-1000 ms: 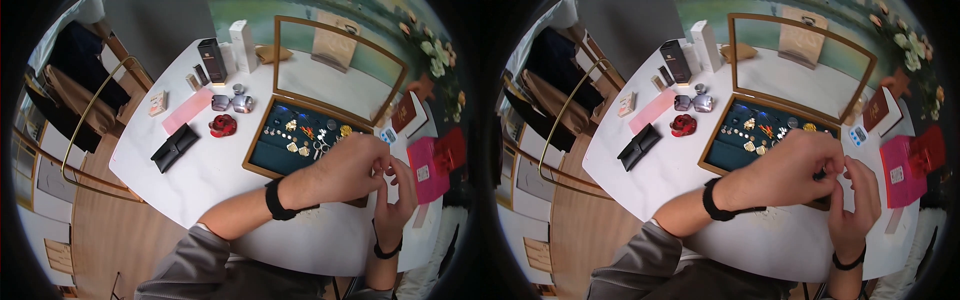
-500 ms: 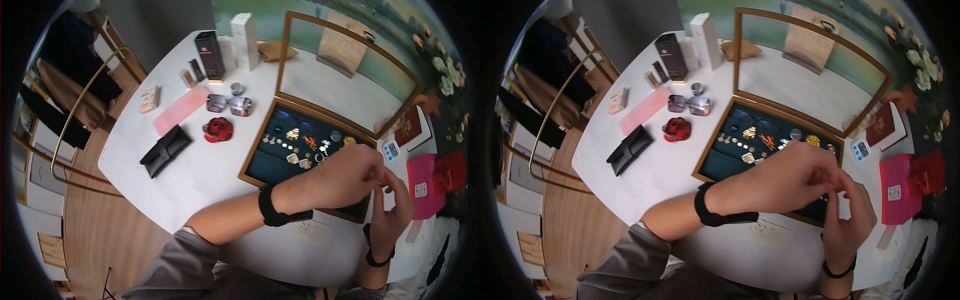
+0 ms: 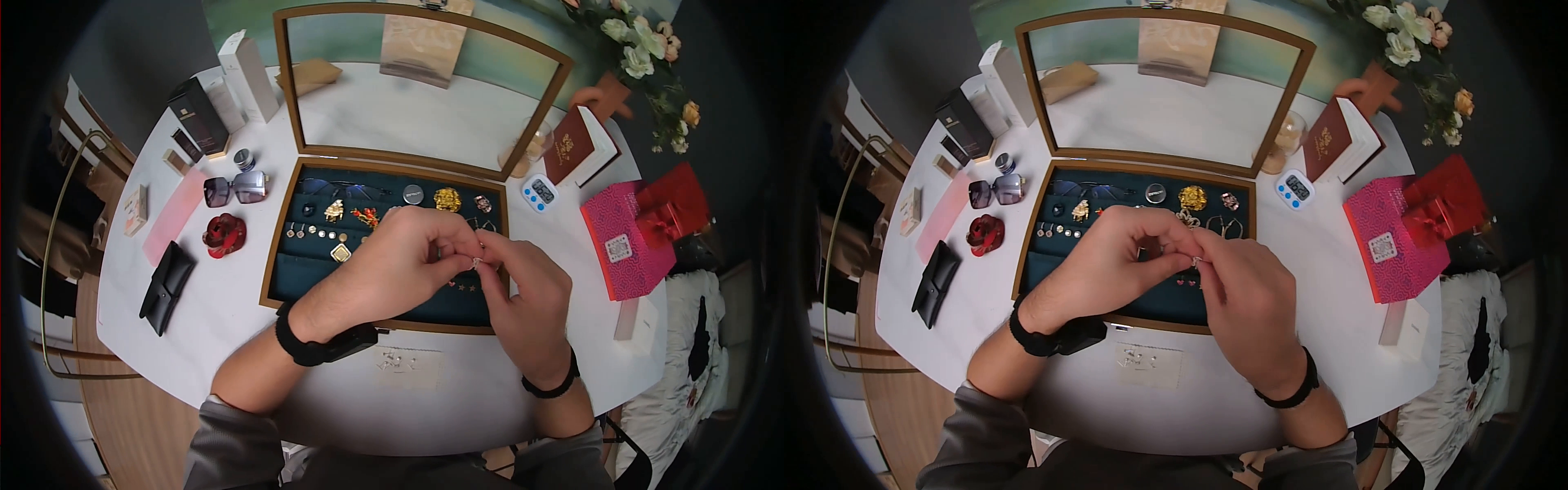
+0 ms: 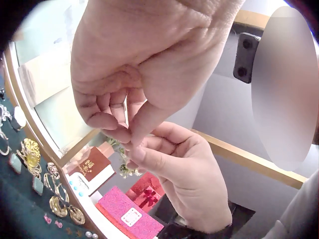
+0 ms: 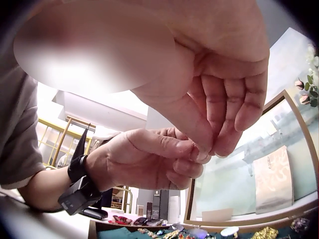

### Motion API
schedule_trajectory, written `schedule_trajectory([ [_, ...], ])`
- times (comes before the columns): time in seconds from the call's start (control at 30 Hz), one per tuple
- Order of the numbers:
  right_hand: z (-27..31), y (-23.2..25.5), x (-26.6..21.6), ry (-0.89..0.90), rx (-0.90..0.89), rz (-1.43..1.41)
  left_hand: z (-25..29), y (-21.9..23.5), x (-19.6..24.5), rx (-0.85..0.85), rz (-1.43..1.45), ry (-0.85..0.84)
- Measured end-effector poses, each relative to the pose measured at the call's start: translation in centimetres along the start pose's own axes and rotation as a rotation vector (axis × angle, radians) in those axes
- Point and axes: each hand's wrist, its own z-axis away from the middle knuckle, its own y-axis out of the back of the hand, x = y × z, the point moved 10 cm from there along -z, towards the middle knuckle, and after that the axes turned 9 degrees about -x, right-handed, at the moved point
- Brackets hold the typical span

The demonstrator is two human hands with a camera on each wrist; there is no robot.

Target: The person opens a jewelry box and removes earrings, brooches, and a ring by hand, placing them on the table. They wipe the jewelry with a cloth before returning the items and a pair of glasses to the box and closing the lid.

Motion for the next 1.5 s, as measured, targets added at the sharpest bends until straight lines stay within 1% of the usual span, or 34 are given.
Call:
schedule_trajectory([
  [0.33, 0.1, 0.0, -0.3, 0.018, -0.009, 0.036, 0.1, -0.1, 0.4, -0.007, -0.024, 0.031],
  [0.4, 0.0, 0.0, -0.3, 0.024, -0.005, 0.037, 0.2, 0.1, 0.6, 0.011, -0.053, -0.005],
  [0.73, 0.0, 0.3, -0.4, 0.024, 0.028, 0.004, 0.1, 0.2, 0.4, 0.019, -0.05, -0.02],
  [0.83, 0.0, 0.3, -0.5, 0.025, 0.032, 0.024, 0.1, 0.2, 0.4, 0.035, -0.061, -0.046],
  [0.9, 0.0, 0.3, -0.5, 0.032, 0.041, 0.035, 0.1, 0.3, 0.2, 0.042, -0.044, -0.01],
  [1.07, 0.1, 0.5, -0.4, 0.02, 0.055, 0.06, 0.1, 0.3, 0.5, 0.059, -0.023, -0.028],
  [1.23, 0.1, 0.7, -0.8, 0.049, 0.074, 0.05, 0.2, 0.6, 0.2, 0.085, -0.027, -0.022],
  [1.33, 0.1, 0.7, -1.1, 0.076, 0.071, 0.062, 0.2, 0.6, -0.2, 0.09, 0.013, -0.008],
  [1.43, 0.0, 0.6, -1.1, 0.053, 0.047, 0.058, 0.3, 0.8, 0.0, 0.109, -0.004, -0.025],
  [1.5, 0.2, 0.6, -0.9, 0.071, 0.047, 0.072, 0.2, 1.0, -0.1, 0.126, -0.036, -0.01],
])
